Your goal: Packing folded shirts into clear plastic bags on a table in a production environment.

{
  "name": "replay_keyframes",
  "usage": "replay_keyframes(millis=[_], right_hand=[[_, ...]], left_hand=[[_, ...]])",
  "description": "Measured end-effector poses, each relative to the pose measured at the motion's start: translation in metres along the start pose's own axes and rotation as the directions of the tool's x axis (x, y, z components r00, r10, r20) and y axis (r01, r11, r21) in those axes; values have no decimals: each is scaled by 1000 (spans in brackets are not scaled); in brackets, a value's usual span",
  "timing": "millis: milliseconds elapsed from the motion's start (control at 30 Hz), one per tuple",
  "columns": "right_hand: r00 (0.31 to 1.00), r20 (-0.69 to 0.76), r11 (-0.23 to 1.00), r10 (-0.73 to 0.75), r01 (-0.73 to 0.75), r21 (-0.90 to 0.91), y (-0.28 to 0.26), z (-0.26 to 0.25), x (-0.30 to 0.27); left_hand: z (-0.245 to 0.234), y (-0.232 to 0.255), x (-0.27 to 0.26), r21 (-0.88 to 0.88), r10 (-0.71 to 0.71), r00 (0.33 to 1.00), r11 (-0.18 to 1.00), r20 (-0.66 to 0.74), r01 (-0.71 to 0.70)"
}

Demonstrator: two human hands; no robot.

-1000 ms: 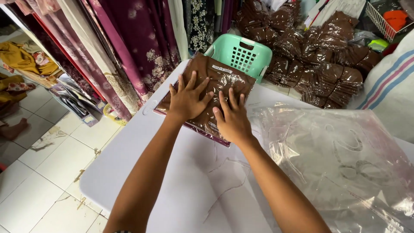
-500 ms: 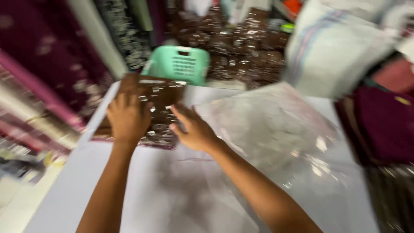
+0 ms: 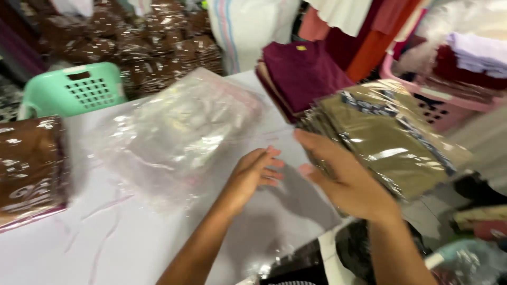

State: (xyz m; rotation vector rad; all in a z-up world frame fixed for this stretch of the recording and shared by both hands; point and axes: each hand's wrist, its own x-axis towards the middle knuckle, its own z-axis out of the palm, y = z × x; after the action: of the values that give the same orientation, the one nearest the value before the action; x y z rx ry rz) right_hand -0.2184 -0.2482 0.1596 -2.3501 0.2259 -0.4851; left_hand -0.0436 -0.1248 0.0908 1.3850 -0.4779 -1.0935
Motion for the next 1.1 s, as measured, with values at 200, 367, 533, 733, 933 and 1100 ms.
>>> replay_keyframes(millis=[200,367,533,733,933,1100], right_hand=[[824,-366,882,432,-471,-21,28,-124,-71],[700,-489,739,521,-656,-152,147,-195,-86],[533,-87,522,841,-844,-123,185,-200,-70],[577,43,572,816,-794,-204,235,-208,-62],[487,-59,477,871,-869,-129,205,-212,-44],[450,100,439,887,-891,114,199,-222,-47]], left_hand=[[103,5,33,-174,-221,966,954,134,243],[150,14,35,-185,-271,960,942,75,281],[169,16,35,-100,-295,952,953,-85,286],[172,16,43,-43,-200,968,980,-148,196],[179,30,47,50,-247,960,966,-135,256],[177,31,64,-188,-282,955,947,-92,261]])
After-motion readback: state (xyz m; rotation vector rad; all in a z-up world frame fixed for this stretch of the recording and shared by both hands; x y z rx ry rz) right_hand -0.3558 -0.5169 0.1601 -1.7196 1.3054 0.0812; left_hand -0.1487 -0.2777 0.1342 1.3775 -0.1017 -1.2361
